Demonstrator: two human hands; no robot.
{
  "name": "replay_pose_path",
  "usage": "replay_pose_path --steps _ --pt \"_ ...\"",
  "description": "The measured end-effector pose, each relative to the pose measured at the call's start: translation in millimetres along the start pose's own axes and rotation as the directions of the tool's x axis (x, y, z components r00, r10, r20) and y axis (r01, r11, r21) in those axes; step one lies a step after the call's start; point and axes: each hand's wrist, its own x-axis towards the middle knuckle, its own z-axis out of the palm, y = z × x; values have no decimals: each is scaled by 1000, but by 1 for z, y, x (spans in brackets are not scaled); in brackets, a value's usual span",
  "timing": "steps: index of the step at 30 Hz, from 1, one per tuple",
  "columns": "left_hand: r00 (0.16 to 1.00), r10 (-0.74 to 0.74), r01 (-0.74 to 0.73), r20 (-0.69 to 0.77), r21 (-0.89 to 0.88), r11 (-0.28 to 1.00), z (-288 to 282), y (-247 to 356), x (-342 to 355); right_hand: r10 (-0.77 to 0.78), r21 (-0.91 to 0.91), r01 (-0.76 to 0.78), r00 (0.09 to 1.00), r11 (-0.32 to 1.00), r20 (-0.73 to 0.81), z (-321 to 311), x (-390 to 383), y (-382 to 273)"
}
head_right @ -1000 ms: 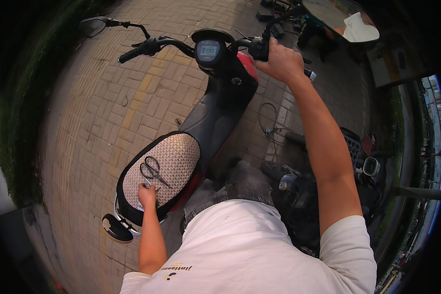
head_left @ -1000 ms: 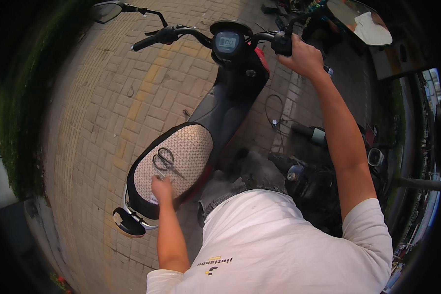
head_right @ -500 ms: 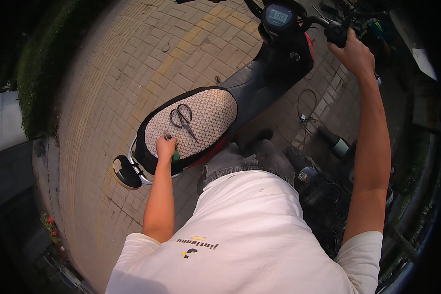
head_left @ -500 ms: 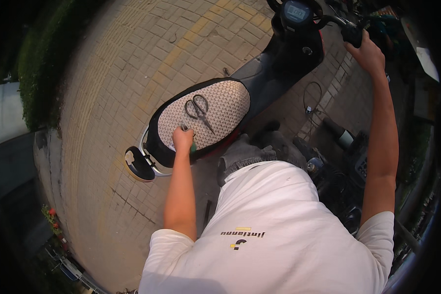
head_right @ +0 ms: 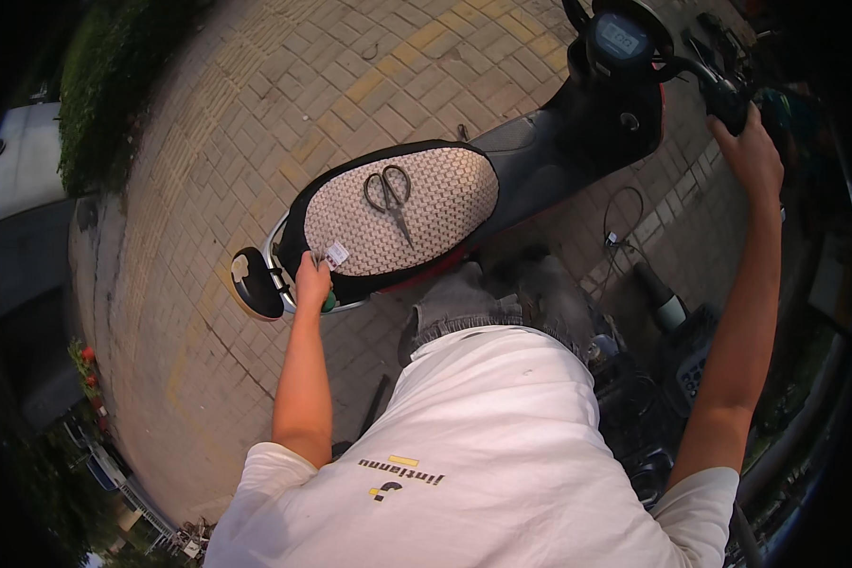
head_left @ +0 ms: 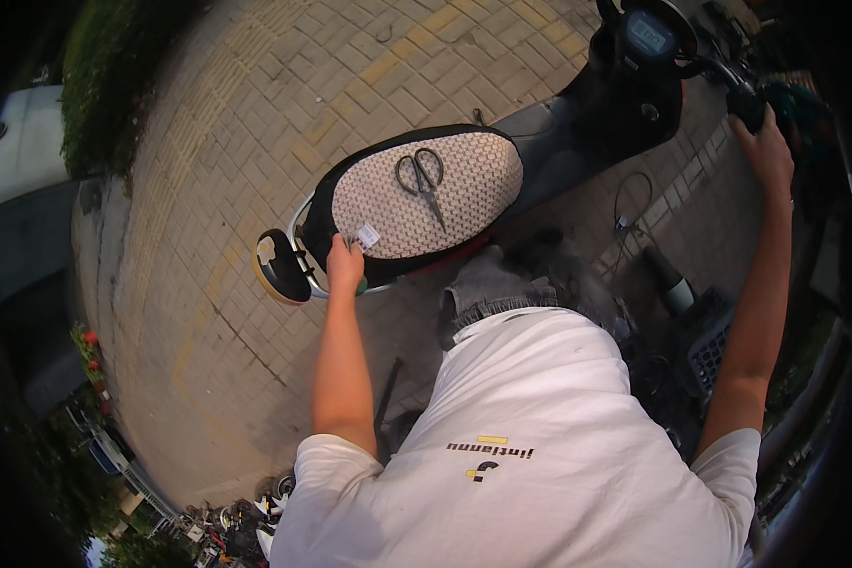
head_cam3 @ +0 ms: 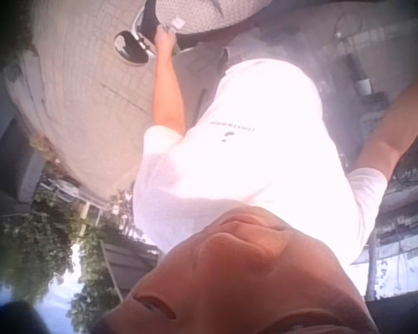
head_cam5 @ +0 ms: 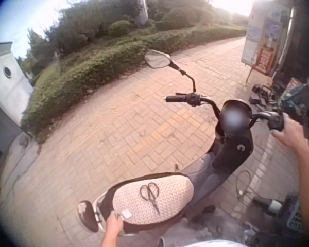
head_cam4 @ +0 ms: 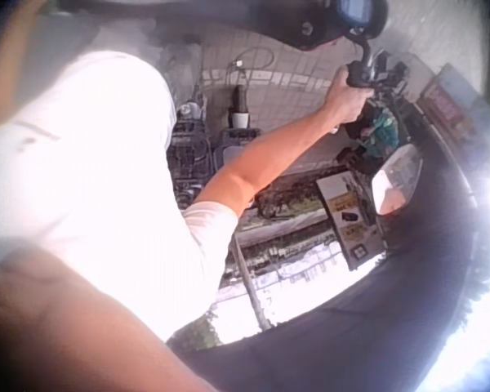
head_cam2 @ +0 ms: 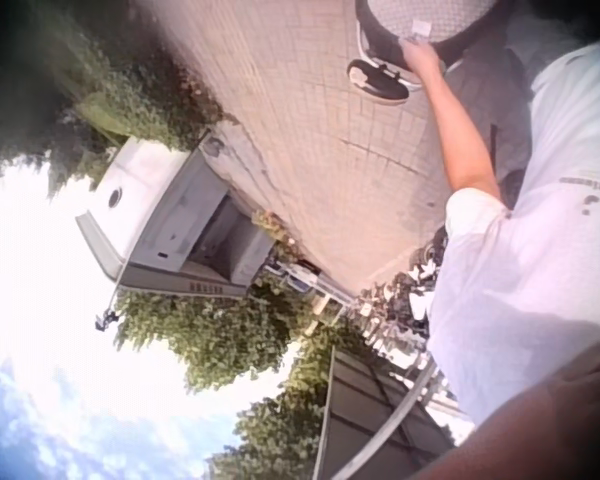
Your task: The person inserts a key into the scooter's ignition and turns it, then uses a screwdriver to tighten a screw on the left handlebar assembly. They repeat the tightening on the right handlebar, test the throttle, and place the screwdriver and scissors on the seat before walking away.
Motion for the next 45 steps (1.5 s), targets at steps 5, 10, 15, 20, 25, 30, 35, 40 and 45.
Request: replay_pose_path --steps 5,10,15,20,25,30,35,40,45 --pt "999 34 -35 28 43 998 -2 12 -5 -121 416 394 829 820 -546 20 -64 -48" --pt "992 126 -126 10 186 974 4 11 16 -586 823 342 810 453 -14 109 -182 -172" --pt "993 65 -96 -99 -352 931 9 -56 -20 -823 837 210 407 506 396 179 -256 -281" --pt "982 165 -126 87 -343 931 41 5 -41 -783 827 143 440 544 439 190 -282 -335" --pt "922 170 -75 347 -272 959 60 45 -67 -673 764 -141 391 630 628 269 -302 -405" --pt "839 169 -83 517 -185 979 57 46 -72 -721 859 -142 486 492 493 254 -273 -384" --pt "771 144 -58 620 -157 986 30 15 -70 -701 844 -167 489 510 520 213 -210 -241" --pt "751 63 -78 657 -6 997 32 88 -29 -409 709 -670 596 220 691 225 -211 -57" --pt "739 86 -168 669 58 984 64 169 2 158 760 -601 799 247 580 266 -248 86"
